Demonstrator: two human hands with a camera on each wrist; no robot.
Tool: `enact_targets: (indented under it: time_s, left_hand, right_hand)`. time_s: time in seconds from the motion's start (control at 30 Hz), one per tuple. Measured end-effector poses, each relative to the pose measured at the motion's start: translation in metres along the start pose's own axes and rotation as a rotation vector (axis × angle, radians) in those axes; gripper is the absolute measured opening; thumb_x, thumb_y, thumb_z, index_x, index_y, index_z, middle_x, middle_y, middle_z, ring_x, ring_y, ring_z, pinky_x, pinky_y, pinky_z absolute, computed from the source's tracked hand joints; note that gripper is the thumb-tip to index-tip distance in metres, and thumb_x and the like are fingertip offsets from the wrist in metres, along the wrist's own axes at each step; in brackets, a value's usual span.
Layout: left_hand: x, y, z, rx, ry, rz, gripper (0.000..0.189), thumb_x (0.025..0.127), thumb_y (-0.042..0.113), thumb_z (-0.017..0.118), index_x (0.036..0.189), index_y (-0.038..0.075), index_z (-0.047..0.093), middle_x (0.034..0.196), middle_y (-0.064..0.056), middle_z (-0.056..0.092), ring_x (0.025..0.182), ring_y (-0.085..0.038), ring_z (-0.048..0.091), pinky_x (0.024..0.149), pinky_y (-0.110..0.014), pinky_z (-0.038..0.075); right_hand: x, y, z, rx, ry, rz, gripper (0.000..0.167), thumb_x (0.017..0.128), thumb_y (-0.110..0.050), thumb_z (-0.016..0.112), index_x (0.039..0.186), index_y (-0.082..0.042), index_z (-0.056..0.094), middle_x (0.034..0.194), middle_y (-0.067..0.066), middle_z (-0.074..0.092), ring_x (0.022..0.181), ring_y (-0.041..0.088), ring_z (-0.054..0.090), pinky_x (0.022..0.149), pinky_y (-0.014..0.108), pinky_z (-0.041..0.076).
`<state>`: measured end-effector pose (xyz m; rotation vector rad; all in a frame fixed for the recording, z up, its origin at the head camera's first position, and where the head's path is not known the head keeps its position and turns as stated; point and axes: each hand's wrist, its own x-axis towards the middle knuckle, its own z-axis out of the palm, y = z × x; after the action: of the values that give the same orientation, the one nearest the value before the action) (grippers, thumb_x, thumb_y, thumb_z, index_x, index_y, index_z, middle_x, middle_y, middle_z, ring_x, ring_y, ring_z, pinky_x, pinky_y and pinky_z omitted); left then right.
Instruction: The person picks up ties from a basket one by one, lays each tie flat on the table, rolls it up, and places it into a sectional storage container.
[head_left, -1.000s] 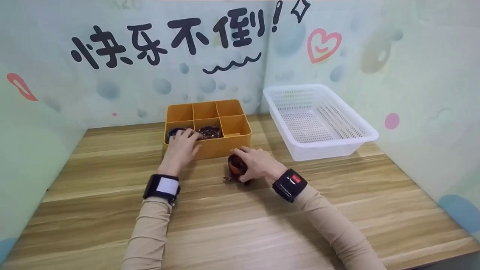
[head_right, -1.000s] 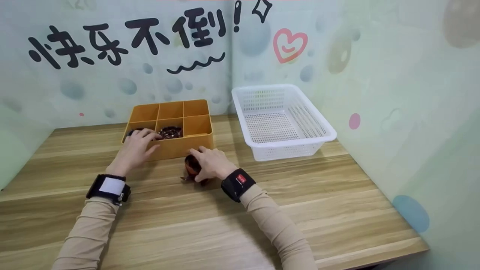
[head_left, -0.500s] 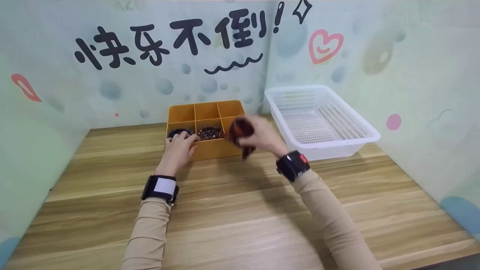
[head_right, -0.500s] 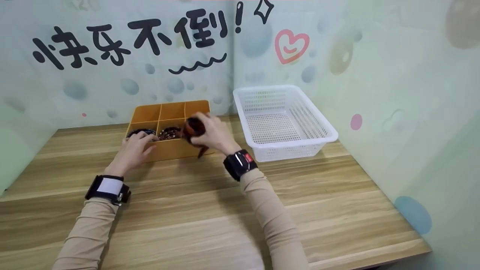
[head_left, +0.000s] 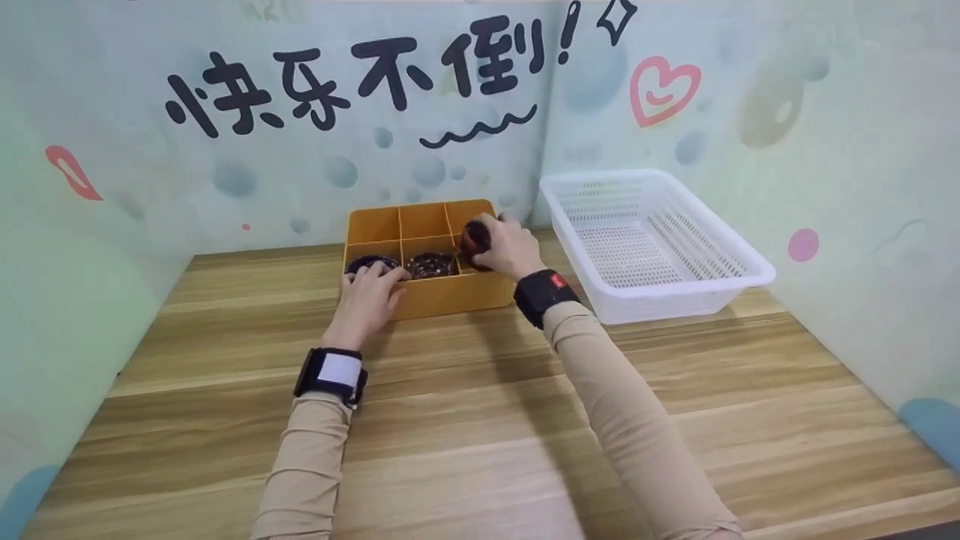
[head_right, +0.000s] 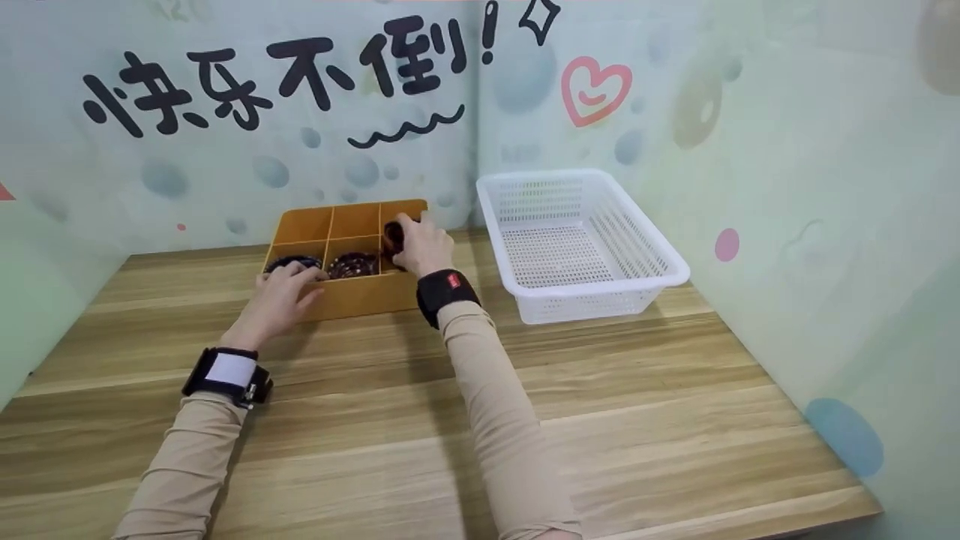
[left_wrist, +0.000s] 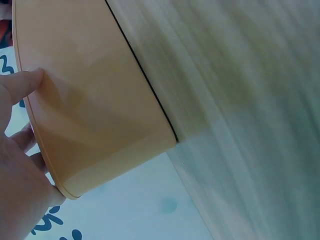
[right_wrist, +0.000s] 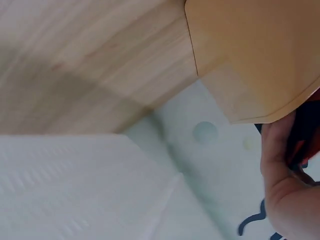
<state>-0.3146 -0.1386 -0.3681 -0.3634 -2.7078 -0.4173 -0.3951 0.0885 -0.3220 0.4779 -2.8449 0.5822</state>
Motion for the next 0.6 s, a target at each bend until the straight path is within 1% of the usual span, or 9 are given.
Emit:
enact_targets:
  time_s: [0.1, 0.17, 0.27, 0.37, 0.43, 0.5, 0.6]
  left_hand:
    - [-0.001, -0.001, -0.001, -0.001, -0.002, -0.002, 0.021, 0.094, 0.021, 0.056, 0.113, 0.014, 0.063, 0.114, -0.017, 0.06, 0.108, -0.041, 0.053, 0.093, -0.056, 0.034]
    - [0.001, 0.0, -0.001, -0.004, -0.009, -0.002, 0.022, 0.094, 0.022, 0.056, 0.113, 0.014, 0.063, 0.114, -0.017, 0.06, 0.108, -0.041, 0.053, 0.093, -0.056, 0.034]
    - [0.002, 0.001, -0.001, -0.003, -0.022, -0.008, 0.022, 0.095, 0.022, 0.055, 0.114, 0.014, 0.063, 0.114, -0.017, 0.06, 0.109, -0.041, 0.052, 0.093, -0.056, 0.033]
    - [0.002, 0.002, -0.001, 0.001, -0.03, -0.012, 0.022, 0.095, 0.022, 0.055, 0.114, 0.014, 0.063, 0.115, -0.017, 0.06, 0.109, -0.041, 0.052, 0.094, -0.056, 0.033]
    - [0.002, 0.001, -0.002, 0.002, -0.032, -0.012, 0.023, 0.095, 0.022, 0.054, 0.115, 0.014, 0.063, 0.116, -0.017, 0.06, 0.11, -0.041, 0.052, 0.094, -0.056, 0.033]
    - [0.002, 0.0, -0.003, -0.002, -0.031, -0.012, 0.023, 0.095, 0.022, 0.054, 0.115, 0.014, 0.063, 0.116, -0.017, 0.06, 0.109, -0.041, 0.052, 0.094, -0.056, 0.033]
    - [0.0, -0.002, -0.004, -0.007, -0.035, -0.013, 0.023, 0.095, 0.022, 0.054, 0.115, 0.013, 0.062, 0.116, -0.018, 0.059, 0.11, -0.041, 0.051, 0.095, -0.056, 0.032]
  right_hand:
    - [0.003, -0.01, 0.002, -0.159, -0.087, -0.031, 0.059, 0.079, -0.028, 0.075, 0.133, -0.024, 0.051, 0.126, 0.016, 0.055, 0.106, 0.043, 0.06, 0.085, 0.053, 0.052]
    - [0.004, -0.013, 0.001, -0.25, -0.126, -0.053, 0.058, 0.079, -0.028, 0.074, 0.133, -0.023, 0.053, 0.126, 0.016, 0.057, 0.107, 0.041, 0.06, 0.086, 0.052, 0.052]
    - [0.006, -0.016, -0.002, -0.33, -0.173, -0.076, 0.058, 0.08, -0.03, 0.073, 0.134, -0.023, 0.053, 0.126, 0.015, 0.059, 0.111, 0.038, 0.059, 0.087, 0.052, 0.052]
    - [0.006, -0.018, -0.007, -0.358, -0.244, -0.083, 0.062, 0.082, -0.038, 0.07, 0.139, -0.028, 0.047, 0.132, 0.014, 0.055, 0.119, 0.036, 0.055, 0.092, 0.052, 0.049]
    - [0.005, -0.019, -0.01, -0.359, -0.304, -0.081, 0.064, 0.085, -0.044, 0.066, 0.142, -0.031, 0.042, 0.139, 0.013, 0.051, 0.127, 0.034, 0.049, 0.097, 0.054, 0.046]
    - [0.005, -0.021, -0.014, -0.353, -0.356, -0.074, 0.063, 0.087, -0.048, 0.061, 0.144, -0.033, 0.038, 0.145, 0.011, 0.046, 0.131, 0.035, 0.046, 0.099, 0.054, 0.044]
    - [0.005, -0.022, -0.016, -0.34, -0.408, -0.075, 0.059, 0.09, -0.049, 0.056, 0.144, -0.032, 0.039, 0.15, 0.007, 0.041, 0.134, 0.034, 0.043, 0.101, 0.054, 0.042]
